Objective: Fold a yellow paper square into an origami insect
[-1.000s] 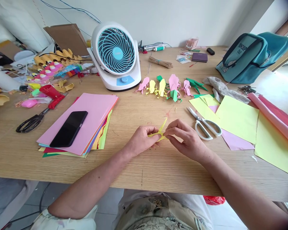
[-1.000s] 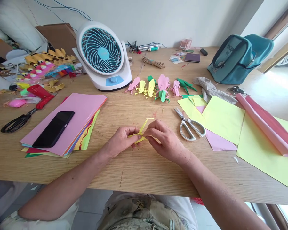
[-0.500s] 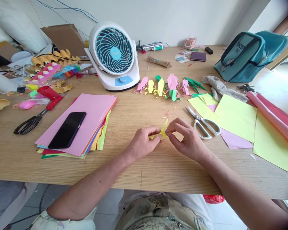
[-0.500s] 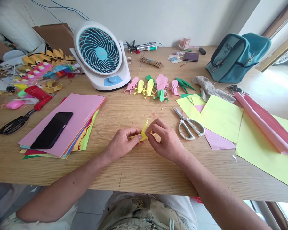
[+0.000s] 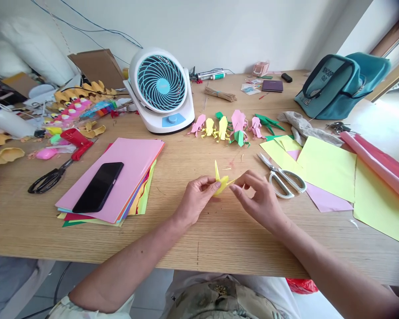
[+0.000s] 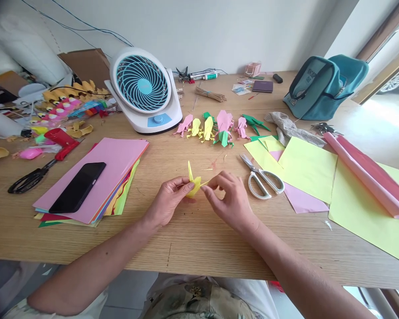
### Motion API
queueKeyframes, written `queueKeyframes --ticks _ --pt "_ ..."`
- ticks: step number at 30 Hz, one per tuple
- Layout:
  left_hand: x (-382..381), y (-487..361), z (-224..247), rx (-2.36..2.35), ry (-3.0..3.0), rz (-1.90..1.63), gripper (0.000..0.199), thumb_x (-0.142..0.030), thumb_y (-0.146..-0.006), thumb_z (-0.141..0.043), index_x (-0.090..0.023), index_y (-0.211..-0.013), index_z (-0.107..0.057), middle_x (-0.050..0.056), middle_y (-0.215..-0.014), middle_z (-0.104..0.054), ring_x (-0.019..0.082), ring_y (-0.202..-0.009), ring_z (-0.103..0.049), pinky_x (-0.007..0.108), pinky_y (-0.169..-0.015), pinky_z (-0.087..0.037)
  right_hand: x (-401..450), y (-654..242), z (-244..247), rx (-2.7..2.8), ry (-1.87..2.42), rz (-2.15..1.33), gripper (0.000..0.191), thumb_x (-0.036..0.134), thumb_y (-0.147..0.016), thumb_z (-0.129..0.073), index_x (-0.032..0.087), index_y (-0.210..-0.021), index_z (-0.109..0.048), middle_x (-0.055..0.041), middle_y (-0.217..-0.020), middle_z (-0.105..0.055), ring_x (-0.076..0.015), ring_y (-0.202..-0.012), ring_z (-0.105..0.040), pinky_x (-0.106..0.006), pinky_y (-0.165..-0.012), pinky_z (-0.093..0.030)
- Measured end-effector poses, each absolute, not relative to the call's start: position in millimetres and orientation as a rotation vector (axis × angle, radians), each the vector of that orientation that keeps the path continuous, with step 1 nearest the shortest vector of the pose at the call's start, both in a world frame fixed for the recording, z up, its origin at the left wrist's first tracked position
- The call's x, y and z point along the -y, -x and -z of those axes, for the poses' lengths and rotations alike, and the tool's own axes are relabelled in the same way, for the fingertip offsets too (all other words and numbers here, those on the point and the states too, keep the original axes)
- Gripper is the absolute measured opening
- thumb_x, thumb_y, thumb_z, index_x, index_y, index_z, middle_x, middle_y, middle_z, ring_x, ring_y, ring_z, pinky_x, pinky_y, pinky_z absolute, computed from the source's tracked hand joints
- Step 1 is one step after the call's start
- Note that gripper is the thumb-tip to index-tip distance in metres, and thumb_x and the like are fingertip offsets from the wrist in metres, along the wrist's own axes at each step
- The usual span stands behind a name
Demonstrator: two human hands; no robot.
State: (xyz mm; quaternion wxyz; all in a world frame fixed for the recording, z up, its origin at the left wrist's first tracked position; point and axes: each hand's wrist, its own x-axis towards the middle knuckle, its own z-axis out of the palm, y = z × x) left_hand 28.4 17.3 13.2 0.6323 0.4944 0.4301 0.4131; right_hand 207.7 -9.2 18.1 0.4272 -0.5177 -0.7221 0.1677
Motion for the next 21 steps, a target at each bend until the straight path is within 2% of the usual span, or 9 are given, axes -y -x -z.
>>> queueKeyframes --ticks 3,6,11,16,21 --pt "-16 -30 -9 -0.957 -1.149 -0.960 0.033 -0.044 -0.075 -0.075 -0.015 -0.089 -0.071 0.003 -0.087 -0.064 0.013 -0.081 -0.058 0.022 -0.063 -0.057 9 -201 -15 1.799 1.347 -0.715 0.029 0.044 -0.090 -0.060 0.020 -0.073 -0.063 -0.0027 -0.076 -0.062 -0.0151 -0.068 -0.052 -0.030 -0.064 -0.041" --pt "-13 -32 -7 -0.933 -1.212 -0.947 0.033 -0.045 -0.077 -0.073 -0.015 -0.091 -0.070 0.003 -0.087 -0.062 0.013 -0.081 -0.056 0.021 -0.063 -0.056 7 -196 -9 1.646 1.391 -0.856 0.036 0.051 -0.087 -0.061 0.018 -0.073 -0.061 -0.0016 -0.072 -0.058 -0.0134 -0.064 -0.048 -0.027 -0.060 -0.038" --pt "-11 -34 -9 -0.966 -1.095 -0.911 0.037 -0.043 -0.070 -0.080 -0.015 -0.088 -0.065 0.002 -0.086 -0.061 0.013 -0.081 -0.057 0.023 -0.060 -0.057 2 -195 -1 1.419 1.280 -1.083 0.039 0.056 -0.082 -0.063 0.017 -0.074 -0.059 -0.0013 -0.071 -0.056 -0.0143 -0.065 -0.048 -0.027 -0.060 -0.039" --pt "-15 -32 -13 -0.891 -0.926 -0.866 0.040 -0.039 -0.063 -0.086 -0.014 -0.086 -0.065 0.001 -0.080 -0.060 0.012 -0.076 -0.057 0.021 -0.054 -0.057 2 -198 -5 1.330 1.199 -1.166 0.040 0.055 -0.078 -0.070 0.018 -0.069 -0.058 0.0000 -0.068 -0.053 -0.0131 -0.064 -0.046 -0.027 -0.062 -0.039" --pt "-17 -28 -17 -0.860 -0.959 -0.866 0.036 -0.036 -0.066 -0.085 -0.015 -0.088 -0.066 0.001 -0.080 -0.063 0.011 -0.071 -0.058 0.018 -0.048 -0.055 2 -202 -16 1.344 1.102 -1.203 0.044 0.057 -0.081 -0.066 0.018 -0.064 -0.054 0.0012 -0.065 -0.049 -0.0118 -0.064 -0.043 -0.026 -0.061 -0.037"
